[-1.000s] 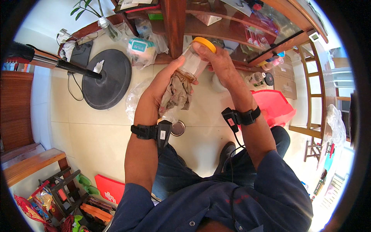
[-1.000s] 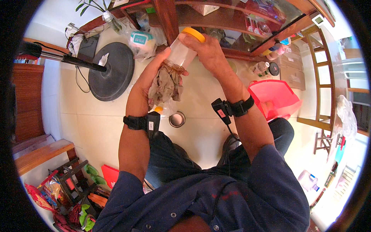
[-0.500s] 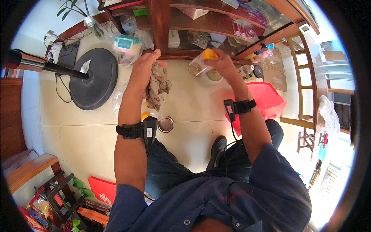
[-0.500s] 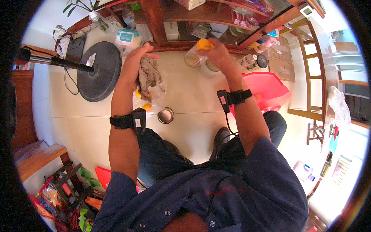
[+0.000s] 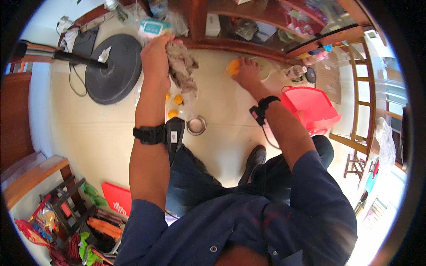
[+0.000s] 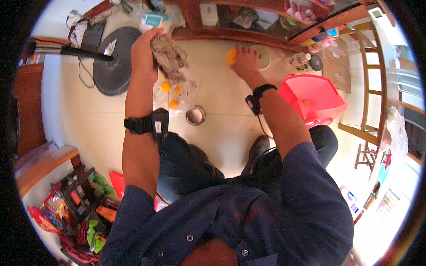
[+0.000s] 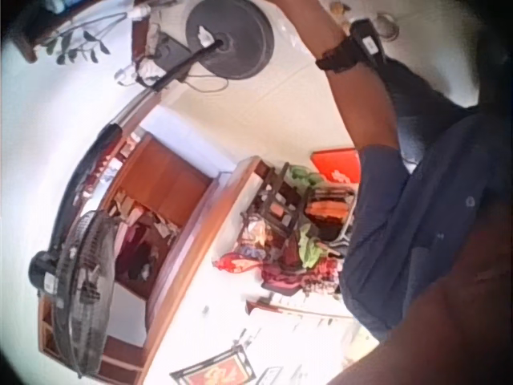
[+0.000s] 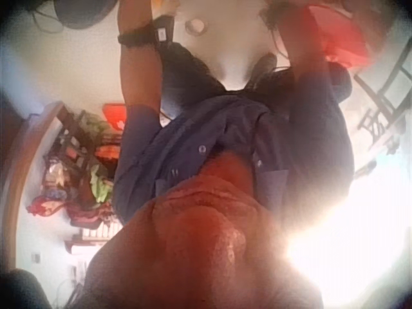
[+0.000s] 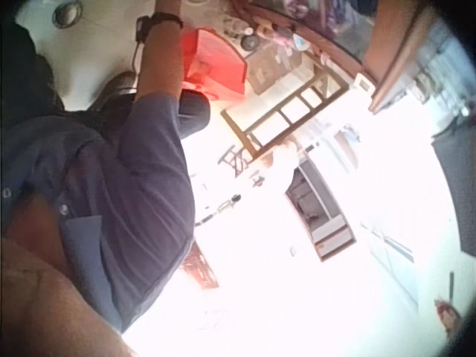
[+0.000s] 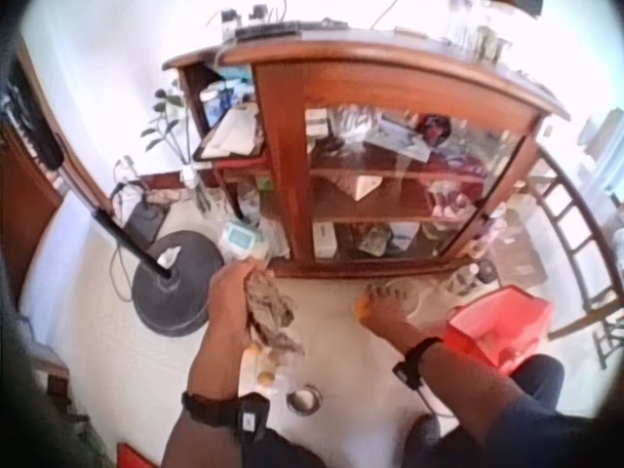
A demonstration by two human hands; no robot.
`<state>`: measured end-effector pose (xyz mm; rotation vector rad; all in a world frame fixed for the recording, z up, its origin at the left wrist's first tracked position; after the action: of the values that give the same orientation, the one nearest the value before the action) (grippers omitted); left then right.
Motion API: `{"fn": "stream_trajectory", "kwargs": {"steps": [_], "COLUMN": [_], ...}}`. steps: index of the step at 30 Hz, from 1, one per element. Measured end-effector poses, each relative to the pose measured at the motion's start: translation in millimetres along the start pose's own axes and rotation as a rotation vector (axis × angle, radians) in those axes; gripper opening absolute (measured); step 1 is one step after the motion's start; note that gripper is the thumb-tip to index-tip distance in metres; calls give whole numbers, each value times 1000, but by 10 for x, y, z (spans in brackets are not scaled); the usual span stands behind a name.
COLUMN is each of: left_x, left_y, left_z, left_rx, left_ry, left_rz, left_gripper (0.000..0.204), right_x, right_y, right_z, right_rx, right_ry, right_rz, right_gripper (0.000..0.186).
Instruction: The person wipes a wooden cabinet and a standing fan with a cloth, then moves to the kitchen to rinse the cloth under a tap. The person also briefly handles a plastic bag and a jar on the floor.
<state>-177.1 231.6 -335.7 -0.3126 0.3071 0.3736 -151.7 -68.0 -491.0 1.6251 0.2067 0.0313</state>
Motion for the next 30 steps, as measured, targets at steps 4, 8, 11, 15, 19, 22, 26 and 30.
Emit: {"fn": "stream_trajectory", "kwargs": {"steps": [4,8,11,15,19,22,26,30], "left_x": [-21,21,29,37,77,98,119,129], "left_y": [96,28,13,-36,15,56,52,29], "left_z": [65,41,23,29,14,34,17,35], "left_rx": [-30,-166,-202,-195,-197,-225,-242,-247], "left_ry": [-70,22,27,37,51,10,41,33], "left_rz": [16,-69,-21,-56,-38,-17,-45,-62], "left_gripper": [27,21,20,19,19,20,20,19], "right_x": [-25,-156,-376,-1164,-1776,-1794,-1704,-1407], "right_y": [-102,86,129,-590,-725,-757,-814,-985], "right_z": [-32,-210,-573,-1380,-1892,-1951,-1860,-1369], "right_rx": [-136,-110,57,426,336,333,383,591], "right_ry": [42,92,215,340,482,415,422,250], "right_rz": [-16,159,171,-572,-568,-483,-504,-605], "right_gripper": [74,76,64,83,111,110,101,79]}}
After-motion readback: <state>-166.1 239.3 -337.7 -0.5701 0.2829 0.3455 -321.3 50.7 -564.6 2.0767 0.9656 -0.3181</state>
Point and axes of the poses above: each hand's wrist, its own x-axis towards the middle knuckle, its own y-axis out of the back of the hand, z = x × y, the point moved 10 cm from there along x, towards the middle knuckle, and after that the axes turned 2 degrees about z, right-handed, at the moved point
